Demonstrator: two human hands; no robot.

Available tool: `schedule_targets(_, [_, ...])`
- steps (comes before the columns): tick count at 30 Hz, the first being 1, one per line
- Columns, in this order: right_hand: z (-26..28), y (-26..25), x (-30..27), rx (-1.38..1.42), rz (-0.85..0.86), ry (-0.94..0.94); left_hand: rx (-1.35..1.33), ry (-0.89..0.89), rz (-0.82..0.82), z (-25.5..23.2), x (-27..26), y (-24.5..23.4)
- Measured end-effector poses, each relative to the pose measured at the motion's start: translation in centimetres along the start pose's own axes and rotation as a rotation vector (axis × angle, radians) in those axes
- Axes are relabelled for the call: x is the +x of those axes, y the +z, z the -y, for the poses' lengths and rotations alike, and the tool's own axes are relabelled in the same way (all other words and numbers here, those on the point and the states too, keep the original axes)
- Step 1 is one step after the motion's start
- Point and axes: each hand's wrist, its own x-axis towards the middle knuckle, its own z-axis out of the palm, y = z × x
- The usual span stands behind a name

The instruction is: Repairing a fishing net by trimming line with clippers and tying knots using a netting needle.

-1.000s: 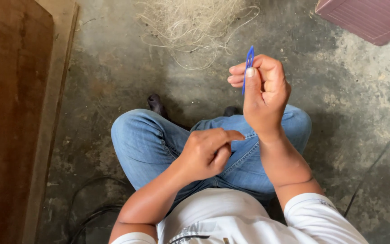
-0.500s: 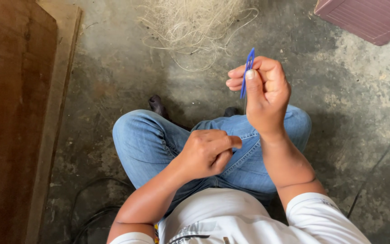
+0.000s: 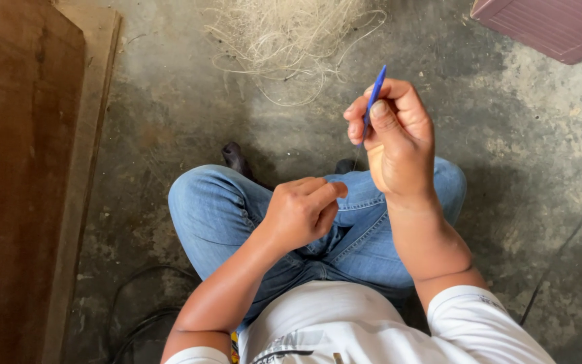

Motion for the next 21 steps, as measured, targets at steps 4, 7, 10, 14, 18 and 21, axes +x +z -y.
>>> schedule_targets(4, [-0.2,0.3,-0.2,0.116,0.007,0.136,0.064,-0.014,0.007,0.1,-0.4,0.6])
schedule_targets(7, [-0.5,0.1,-0.3,0.184,0.025,0.205,0.082,-0.017,0.008,0.2,-0.6,0.9])
schedule_targets(10, [-0.9,-0.4,-0.1,0.272,0.028,0.25,0.089,-0.018,0.007,0.1,-0.6,0.9])
schedule_targets(14, [-0.7,-1.0,0.0,0.326,0.015,0.284,0.165,-0.034,0.009,0.5,-0.8,0.9])
schedule_targets(18, [-0.6,-0.9,-0.4,0.334,0.005,0.293,0.176,-0.058,0.008,1.2,-0.8,0.7])
schedule_targets(21, [-0.2,-0.9,-0.4,0.318,-0.024,0.309,0.201,-0.091,-0.007,2.1,-0.9,0.5])
